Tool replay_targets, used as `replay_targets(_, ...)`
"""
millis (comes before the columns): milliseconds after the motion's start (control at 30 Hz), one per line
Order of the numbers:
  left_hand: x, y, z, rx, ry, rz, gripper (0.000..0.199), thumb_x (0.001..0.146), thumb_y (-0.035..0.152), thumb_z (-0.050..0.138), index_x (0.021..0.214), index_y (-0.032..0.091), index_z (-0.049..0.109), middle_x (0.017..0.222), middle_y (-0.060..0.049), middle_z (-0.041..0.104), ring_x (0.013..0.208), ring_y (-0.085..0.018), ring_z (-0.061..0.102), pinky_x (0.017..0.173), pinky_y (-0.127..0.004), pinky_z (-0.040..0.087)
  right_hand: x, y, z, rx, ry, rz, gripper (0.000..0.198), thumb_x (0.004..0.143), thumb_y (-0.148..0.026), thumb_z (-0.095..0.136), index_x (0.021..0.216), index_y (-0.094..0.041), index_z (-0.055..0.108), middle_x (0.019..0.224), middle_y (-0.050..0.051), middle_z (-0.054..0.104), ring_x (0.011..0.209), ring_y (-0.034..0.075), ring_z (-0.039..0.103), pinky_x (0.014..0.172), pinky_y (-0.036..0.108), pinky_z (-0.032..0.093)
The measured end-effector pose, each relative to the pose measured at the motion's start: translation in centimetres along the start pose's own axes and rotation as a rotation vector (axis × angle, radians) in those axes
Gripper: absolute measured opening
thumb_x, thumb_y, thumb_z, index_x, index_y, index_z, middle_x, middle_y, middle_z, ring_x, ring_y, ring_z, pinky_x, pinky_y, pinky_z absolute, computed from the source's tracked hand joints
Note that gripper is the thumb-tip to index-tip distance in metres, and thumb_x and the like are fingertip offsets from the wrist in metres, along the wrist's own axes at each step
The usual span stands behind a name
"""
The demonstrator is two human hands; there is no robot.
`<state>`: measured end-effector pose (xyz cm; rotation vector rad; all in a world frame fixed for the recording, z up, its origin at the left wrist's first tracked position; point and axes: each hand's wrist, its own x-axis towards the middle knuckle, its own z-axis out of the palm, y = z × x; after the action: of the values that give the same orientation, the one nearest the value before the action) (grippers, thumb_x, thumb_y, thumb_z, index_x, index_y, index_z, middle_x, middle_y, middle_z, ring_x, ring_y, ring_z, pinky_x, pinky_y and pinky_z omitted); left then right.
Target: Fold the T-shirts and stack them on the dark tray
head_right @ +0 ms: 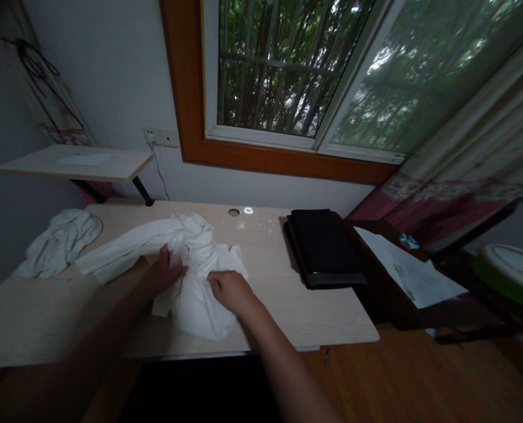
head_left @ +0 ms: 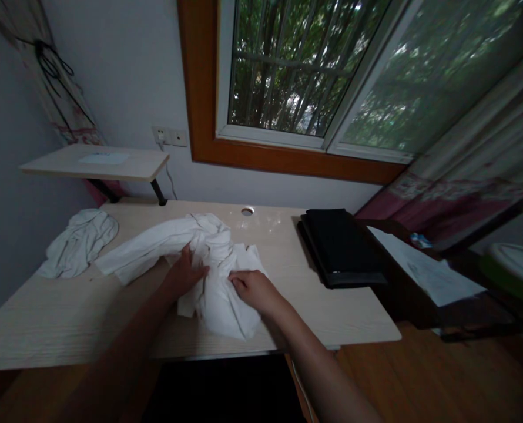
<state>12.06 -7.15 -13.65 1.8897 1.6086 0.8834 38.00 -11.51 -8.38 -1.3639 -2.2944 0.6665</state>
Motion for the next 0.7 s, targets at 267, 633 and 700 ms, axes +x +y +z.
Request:
replay_targets(267,2.6,2.1,-0.3,-0.089,-0.218,0.169,0.083,0.078,0.019,0.055,0.155,0.022,0.025,0.123,-0.009,0.07,0.108,-0.025,0.069,0.095,-0.04,0.054,-0.2,-0.8,3.1,0.712,-0.314,0.016,0.029,0.094,-0.026,0.061,0.12,-0.025,0.075,0.087,0.001,0.076,0.068,0.013,0.069,0.055,0.022,0.054)
replay_targets(633,4.6,6.0,1.7,-0.044,-0.597,0.595,0.054,0.082,0.014,0.052,0.135,0.025,0.059,0.114,-0.008,0.075,0.103,-0.023,0.07,0.087,-0.033,0.053,0.8,7.1,-4.6,0.469,0.472,0.107,0.03,0.091,-0.025,0.053,0.108,-0.019,0.077,0.091,0.007,0.076,0.083,0.021,0.071,0.075,0.034,0.058)
replay_targets(700,4.5,6.9,2.6,0.008,-0.643,0.711,0.046,0.084,0.016,0.054,0.128,0.026,0.063,0.104,-0.006,0.075,0.097,-0.023,0.07,0.086,-0.032,0.052,1.6,8.8,-5.6,0.257,0.537,0.005,0.035,0.089,-0.017,0.053,0.114,-0.022,0.076,0.112,0.009,0.076,0.103,0.024,0.069,0.093,0.041,0.056)
